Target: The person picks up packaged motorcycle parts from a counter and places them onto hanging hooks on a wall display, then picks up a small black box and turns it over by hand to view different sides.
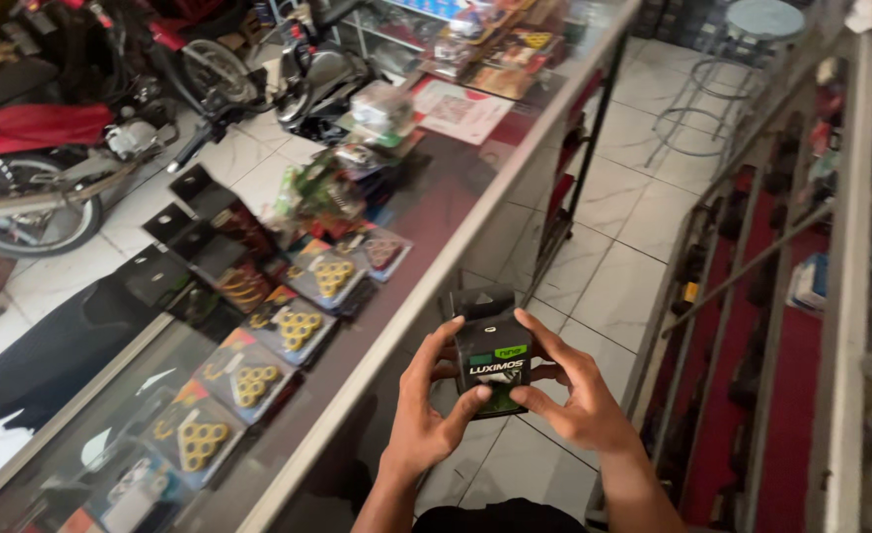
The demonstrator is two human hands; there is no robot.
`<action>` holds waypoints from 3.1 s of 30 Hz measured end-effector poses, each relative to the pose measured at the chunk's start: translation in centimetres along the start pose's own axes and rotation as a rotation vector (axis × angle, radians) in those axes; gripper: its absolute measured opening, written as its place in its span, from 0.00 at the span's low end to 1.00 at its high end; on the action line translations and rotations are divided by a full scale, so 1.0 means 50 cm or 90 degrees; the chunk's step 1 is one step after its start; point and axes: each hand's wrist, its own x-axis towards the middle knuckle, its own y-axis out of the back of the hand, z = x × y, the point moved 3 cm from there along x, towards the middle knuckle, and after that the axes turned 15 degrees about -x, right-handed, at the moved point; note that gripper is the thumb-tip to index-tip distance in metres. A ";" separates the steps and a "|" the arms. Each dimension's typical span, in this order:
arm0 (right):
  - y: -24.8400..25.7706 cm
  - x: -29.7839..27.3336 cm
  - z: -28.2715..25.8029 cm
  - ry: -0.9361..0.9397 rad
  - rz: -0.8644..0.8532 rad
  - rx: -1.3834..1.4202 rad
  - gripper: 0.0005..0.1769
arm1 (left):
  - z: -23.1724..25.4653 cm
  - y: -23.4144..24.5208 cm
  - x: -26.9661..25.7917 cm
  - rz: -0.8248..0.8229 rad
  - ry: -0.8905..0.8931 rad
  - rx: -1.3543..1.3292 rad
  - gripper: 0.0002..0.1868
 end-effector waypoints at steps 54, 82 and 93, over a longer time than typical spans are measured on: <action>0.251 -0.423 0.015 -0.427 0.894 -0.379 0.43 | -0.248 -0.697 0.173 -0.906 0.292 -0.398 0.46; 0.411 -0.698 -0.208 -0.295 1.227 -0.520 0.48 | 0.009 -1.114 -0.010 -1.135 -0.064 -0.541 0.37; 0.483 -0.727 -0.203 -0.388 1.220 -0.557 0.43 | -0.015 -1.216 -0.057 -1.152 -0.019 -0.557 0.37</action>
